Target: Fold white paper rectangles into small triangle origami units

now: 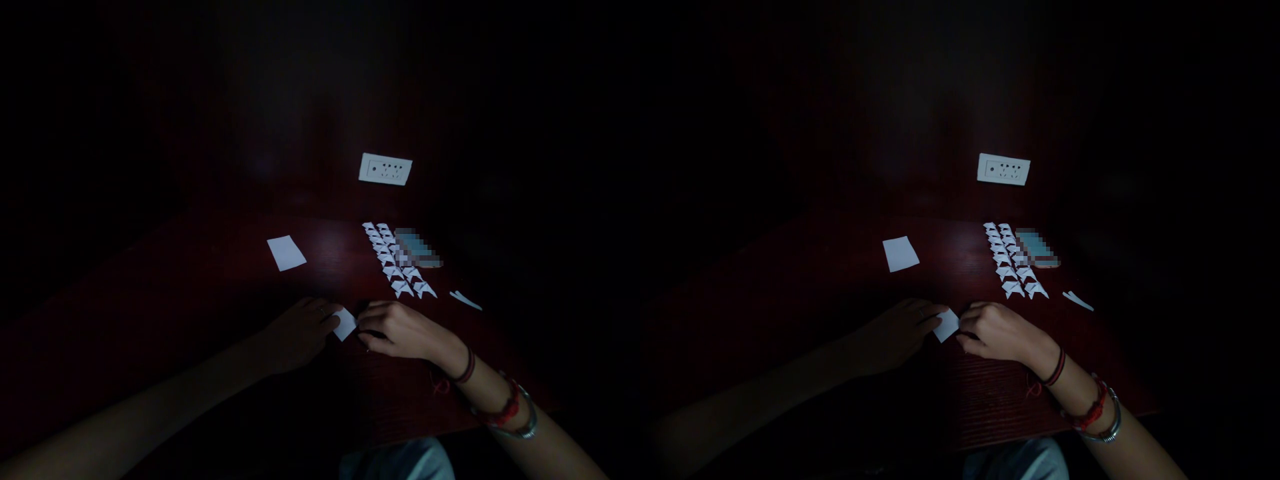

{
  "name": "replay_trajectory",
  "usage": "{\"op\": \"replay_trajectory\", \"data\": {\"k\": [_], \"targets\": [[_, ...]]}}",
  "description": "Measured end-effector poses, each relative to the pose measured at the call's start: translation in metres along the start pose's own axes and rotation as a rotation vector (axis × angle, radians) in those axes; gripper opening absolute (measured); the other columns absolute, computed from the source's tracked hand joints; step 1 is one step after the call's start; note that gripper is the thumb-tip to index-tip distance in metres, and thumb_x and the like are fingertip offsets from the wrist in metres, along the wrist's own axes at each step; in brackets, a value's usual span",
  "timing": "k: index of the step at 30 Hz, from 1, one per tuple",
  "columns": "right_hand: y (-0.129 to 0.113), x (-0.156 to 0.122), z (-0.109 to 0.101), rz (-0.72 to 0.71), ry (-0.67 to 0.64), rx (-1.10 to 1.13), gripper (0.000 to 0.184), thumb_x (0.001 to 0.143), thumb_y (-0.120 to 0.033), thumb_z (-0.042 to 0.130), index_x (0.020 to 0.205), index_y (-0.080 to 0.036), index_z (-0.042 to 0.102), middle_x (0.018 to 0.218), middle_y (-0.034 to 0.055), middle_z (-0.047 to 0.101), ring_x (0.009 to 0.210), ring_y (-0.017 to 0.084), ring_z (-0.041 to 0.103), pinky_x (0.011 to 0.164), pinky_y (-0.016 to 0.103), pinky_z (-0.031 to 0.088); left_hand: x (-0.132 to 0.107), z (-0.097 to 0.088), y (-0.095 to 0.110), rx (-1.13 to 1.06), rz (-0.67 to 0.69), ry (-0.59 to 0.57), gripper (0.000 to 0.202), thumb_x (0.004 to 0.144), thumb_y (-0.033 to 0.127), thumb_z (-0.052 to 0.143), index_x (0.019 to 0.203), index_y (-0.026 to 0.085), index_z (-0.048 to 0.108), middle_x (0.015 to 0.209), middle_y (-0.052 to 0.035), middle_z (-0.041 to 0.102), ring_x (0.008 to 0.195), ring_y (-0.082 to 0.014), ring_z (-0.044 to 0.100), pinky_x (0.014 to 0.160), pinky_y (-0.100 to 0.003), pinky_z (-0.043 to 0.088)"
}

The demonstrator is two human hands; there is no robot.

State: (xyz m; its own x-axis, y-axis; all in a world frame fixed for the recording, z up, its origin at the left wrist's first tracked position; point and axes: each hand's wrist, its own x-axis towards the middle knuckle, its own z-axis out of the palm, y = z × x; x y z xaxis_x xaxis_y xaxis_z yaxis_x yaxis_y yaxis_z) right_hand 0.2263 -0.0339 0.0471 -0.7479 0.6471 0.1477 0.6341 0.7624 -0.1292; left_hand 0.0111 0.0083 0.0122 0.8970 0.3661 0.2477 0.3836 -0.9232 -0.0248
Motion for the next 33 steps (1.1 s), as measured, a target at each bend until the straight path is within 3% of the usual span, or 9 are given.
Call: {"op": "replay_trajectory", "data": {"k": [6, 10, 16, 22, 26, 33], "targets": [[-0.002, 0.001, -0.002, -0.012, -0.015, -0.081, 0.022, 0.083, -0.024, 0.041, 0.071, -0.015, 0.056, 0.066, 0.0041, 0.056, 0.066, 0.013, 0.05, 0.068, 0.026, 0.04, -0.001, 0.002, -0.004, -0.014, -0.013, 0.016, 0.035, 0.075, 0.009, 0.044, 0.109, 0.017, 0.046, 0.126, -0.0042, 0.04, 0.11, -0.0213, 0.039, 0.09, -0.037, 0.03], [0.002, 0.002, 0.001, 0.031, 0.045, -0.077, 0.025, 0.085, -0.024, 0.039, 0.07, -0.014, 0.057, 0.065, 0.0038, 0.055, 0.064, 0.012, 0.05, 0.065, 0.025, 0.04, -0.006, 0.003, -0.006, -0.05, -0.012, 0.048, 0.036, 0.076, 0.009, 0.042, 0.111, 0.017, 0.045, 0.126, -0.0039, 0.041, 0.111, -0.0201, 0.038, 0.092, -0.037, 0.031], [0.011, 0.008, 0.006, 0.072, 0.137, 0.047, 0.02, 0.083, -0.024, 0.043, 0.095, -0.014, 0.056, 0.086, 0.0059, 0.058, 0.082, 0.014, 0.052, 0.076, 0.027, 0.041, -0.008, 0.006, -0.005, -0.075, -0.071, 0.204, 0.038, 0.08, 0.011, 0.039, 0.117, 0.017, 0.039, 0.125, -0.0077, 0.038, 0.113, -0.0207, 0.035, 0.093, -0.038, 0.032], [0.013, 0.016, 0.013, 0.058, 0.158, 0.133, 0.033, 0.08, -0.026, 0.05, 0.112, -0.016, 0.049, 0.104, 0.0068, 0.055, 0.097, 0.016, 0.048, 0.086, 0.032, 0.039, -0.002, 0.002, -0.007, -0.143, -0.311, 0.258, 0.019, 0.085, 0.023, 0.04, 0.099, 0.015, 0.049, 0.098, -0.006, 0.048, 0.086, -0.0177, 0.049, 0.076, -0.034, 0.042], [0.014, 0.018, 0.018, 0.07, 0.154, 0.122, 0.031, 0.081, -0.026, 0.048, 0.11, -0.017, 0.053, 0.103, 0.0069, 0.055, 0.098, 0.017, 0.048, 0.085, 0.032, 0.04, -0.002, 0.004, -0.009, -0.225, -0.302, 0.221, 0.02, 0.081, 0.031, 0.048, 0.094, 0.016, 0.051, 0.093, -0.0038, 0.046, 0.082, -0.0163, 0.049, 0.073, -0.031, 0.042], [0.012, 0.023, 0.024, 0.097, 0.191, 0.204, 0.023, 0.081, -0.024, 0.049, 0.099, -0.018, 0.061, 0.1, 0.006, 0.056, 0.095, 0.016, 0.049, 0.086, 0.029, 0.039, 0.002, 0.015, -0.013, -0.318, -0.291, 0.243, 0.011, 0.08, 0.027, 0.049, 0.084, 0.018, 0.052, 0.09, -0.0021, 0.047, 0.084, -0.0161, 0.047, 0.075, -0.031, 0.04]]}}
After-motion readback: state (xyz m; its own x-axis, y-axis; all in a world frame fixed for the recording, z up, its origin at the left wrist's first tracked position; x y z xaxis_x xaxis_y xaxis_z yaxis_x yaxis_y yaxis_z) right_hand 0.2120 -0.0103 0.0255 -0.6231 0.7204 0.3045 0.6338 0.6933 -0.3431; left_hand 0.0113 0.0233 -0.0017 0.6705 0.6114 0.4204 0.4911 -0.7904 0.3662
